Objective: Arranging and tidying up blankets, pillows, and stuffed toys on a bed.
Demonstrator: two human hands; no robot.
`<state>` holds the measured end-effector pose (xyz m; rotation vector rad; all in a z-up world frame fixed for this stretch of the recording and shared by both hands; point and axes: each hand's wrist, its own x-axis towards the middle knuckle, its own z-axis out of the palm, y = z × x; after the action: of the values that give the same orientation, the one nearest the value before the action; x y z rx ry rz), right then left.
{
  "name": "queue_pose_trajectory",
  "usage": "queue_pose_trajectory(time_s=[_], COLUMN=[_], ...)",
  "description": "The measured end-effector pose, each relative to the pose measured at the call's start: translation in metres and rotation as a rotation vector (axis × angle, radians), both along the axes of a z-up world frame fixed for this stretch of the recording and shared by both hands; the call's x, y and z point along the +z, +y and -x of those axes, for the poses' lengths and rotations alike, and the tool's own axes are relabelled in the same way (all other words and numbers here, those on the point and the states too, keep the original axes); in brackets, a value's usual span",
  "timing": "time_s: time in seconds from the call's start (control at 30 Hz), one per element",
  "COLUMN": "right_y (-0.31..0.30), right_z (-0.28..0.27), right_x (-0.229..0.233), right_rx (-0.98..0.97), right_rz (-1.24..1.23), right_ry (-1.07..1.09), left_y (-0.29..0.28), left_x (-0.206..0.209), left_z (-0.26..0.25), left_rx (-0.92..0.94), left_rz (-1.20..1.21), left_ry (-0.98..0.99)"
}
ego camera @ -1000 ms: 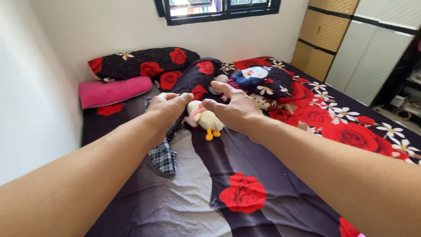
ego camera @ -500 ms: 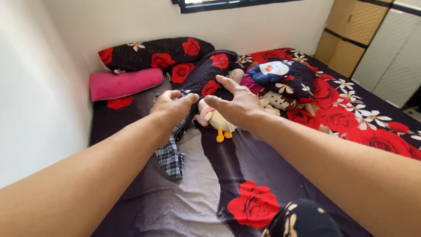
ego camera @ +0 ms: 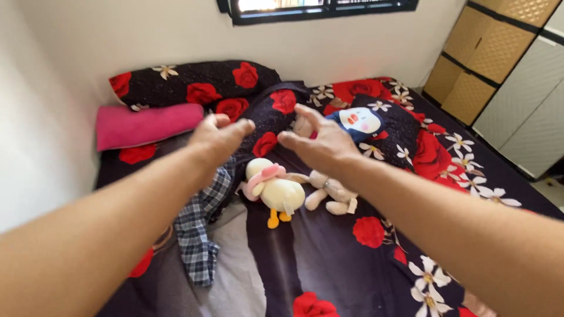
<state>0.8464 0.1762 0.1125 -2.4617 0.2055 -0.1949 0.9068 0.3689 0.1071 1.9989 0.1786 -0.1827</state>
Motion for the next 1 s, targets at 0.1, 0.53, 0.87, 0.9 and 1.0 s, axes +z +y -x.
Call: queue_pose_trajectory(time_s=[0.1, 0.53, 0.87, 0.9, 1.0], right_y=[-0.022, -0.070, -0.115, -0.122, -0.131], right_z=[-0.010, -0.047, -0.122, -0.135, -0.169], right_x=[0.007, 0.022, 0.002, -0.007, -0.027], right_rx=[-0.017, -0.125, -0.166, -0.143, -0.137], right_rz=[-0.036, -0.079, -0.121, -0.137, -0.092], right_ry=[0.034, 0.053, 0.064, 0.029, -0.073], left_y=[-0.013, -0.051, -0.107, -0.112, -0.116], left_x=[0.028, 0.033, 0.024, 0.024, -0.013], left_z=[0.003, -0.052, -0.140, -0.150, -0.183], left_rx=[0.035, -0.033, -0.103, -0.087, -0.159], left_rz=[-0.075, -0.061, -0.176, -0.211, -0.085], left_ry=[0.085, 0.115, 0.023, 0.049, -0.048])
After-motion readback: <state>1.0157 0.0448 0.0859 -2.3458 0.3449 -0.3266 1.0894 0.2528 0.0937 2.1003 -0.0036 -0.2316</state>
